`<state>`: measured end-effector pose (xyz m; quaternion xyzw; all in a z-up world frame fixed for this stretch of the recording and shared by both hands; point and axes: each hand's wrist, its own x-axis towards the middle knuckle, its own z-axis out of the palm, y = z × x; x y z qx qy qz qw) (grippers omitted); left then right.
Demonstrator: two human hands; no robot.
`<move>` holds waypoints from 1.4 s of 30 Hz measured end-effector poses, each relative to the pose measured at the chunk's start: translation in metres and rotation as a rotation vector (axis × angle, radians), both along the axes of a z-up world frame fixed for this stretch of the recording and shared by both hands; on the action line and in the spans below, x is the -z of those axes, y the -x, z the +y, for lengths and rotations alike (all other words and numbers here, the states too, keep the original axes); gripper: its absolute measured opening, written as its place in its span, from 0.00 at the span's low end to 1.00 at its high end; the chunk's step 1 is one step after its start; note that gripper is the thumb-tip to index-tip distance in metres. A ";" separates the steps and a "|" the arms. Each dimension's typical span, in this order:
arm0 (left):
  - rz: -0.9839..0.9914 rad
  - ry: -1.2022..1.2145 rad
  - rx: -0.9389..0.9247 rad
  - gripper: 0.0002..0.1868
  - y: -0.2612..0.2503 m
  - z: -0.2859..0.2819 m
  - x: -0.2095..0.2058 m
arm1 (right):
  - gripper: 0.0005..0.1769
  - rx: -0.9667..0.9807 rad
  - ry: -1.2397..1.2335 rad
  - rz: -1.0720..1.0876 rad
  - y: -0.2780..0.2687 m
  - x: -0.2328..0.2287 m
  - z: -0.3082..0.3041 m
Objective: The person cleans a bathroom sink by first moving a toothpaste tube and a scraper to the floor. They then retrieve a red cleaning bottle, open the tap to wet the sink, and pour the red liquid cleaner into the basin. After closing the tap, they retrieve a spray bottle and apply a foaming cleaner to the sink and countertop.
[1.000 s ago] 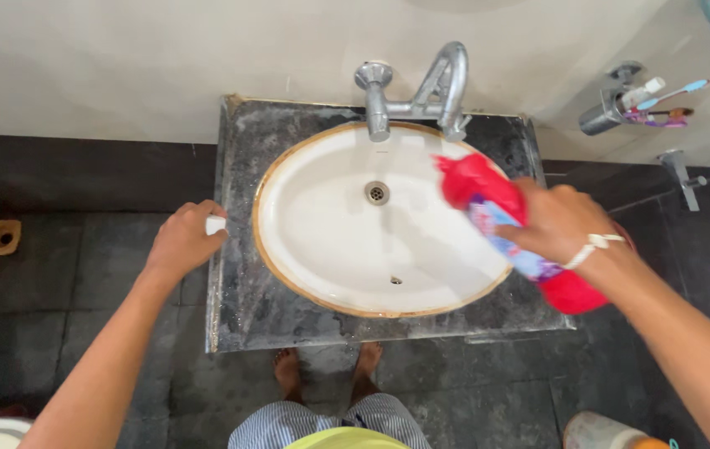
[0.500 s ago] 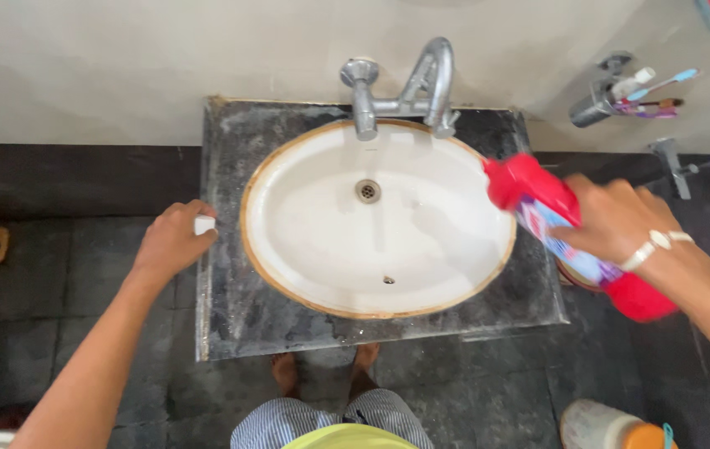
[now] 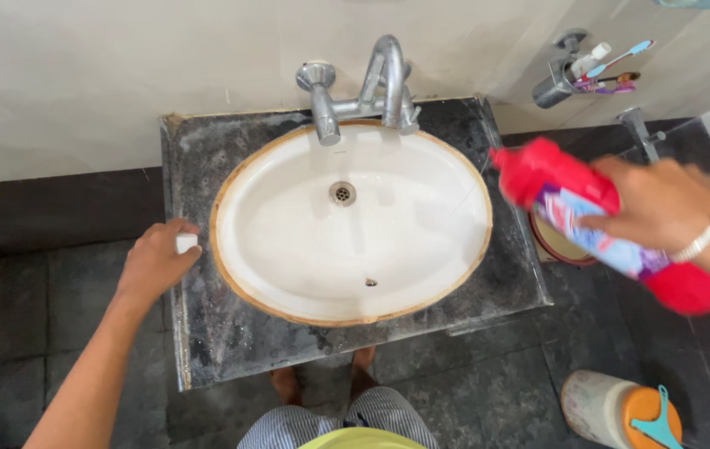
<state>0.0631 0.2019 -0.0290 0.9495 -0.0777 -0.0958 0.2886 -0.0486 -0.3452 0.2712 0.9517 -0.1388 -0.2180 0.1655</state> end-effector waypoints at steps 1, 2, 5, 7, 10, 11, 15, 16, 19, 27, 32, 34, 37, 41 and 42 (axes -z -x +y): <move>0.011 -0.013 -0.005 0.21 0.001 0.000 0.002 | 0.38 0.006 0.014 -0.038 -0.004 -0.002 -0.002; 0.020 -0.026 -0.010 0.21 0.000 -0.002 0.003 | 0.38 -0.010 -0.003 -0.066 -0.007 -0.003 -0.002; 0.006 -0.033 0.011 0.21 -0.007 -0.005 0.002 | 0.40 -0.040 -0.056 -0.107 -0.008 -0.004 -0.007; 0.016 -0.034 0.024 0.21 -0.004 -0.011 0.004 | 0.43 -0.031 -0.096 -0.051 0.006 -0.003 -0.019; 0.034 -0.044 0.012 0.21 -0.006 -0.015 -0.001 | 0.45 0.025 -0.202 0.036 0.039 0.004 -0.047; 0.037 -0.041 0.011 0.20 -0.005 -0.016 -0.002 | 0.46 0.060 -0.170 0.068 0.051 0.009 -0.059; 0.052 -0.061 -0.003 0.20 -0.004 -0.021 0.000 | 0.48 0.071 -0.106 0.072 0.066 0.032 -0.125; 0.048 -0.052 -0.001 0.20 -0.004 -0.022 0.001 | 0.49 0.045 -0.105 0.045 0.064 0.039 -0.139; 0.028 -0.025 0.015 0.21 -0.004 -0.027 0.004 | 0.40 -0.164 0.101 -0.048 0.033 0.047 -0.166; 0.036 -0.036 0.014 0.22 -0.003 -0.032 -0.004 | 0.46 -0.143 0.006 0.036 0.030 0.035 -0.111; 0.054 -0.041 -0.008 0.20 0.003 -0.025 -0.003 | 0.54 0.124 -0.161 0.274 0.074 0.041 -0.104; 0.054 -0.024 -0.017 0.20 0.005 -0.022 -0.001 | 0.54 0.140 -0.128 0.231 0.078 0.048 -0.108; 0.038 -0.007 -0.011 0.20 0.007 -0.018 0.003 | 0.49 0.046 -0.022 0.185 0.047 0.044 -0.108; 0.053 -0.012 -0.025 0.20 0.011 -0.012 0.002 | 0.43 -0.036 0.063 0.059 -0.024 0.047 -0.057; 0.062 -0.014 -0.032 0.20 0.013 -0.011 0.001 | 0.42 -0.093 0.016 0.001 -0.042 0.049 -0.040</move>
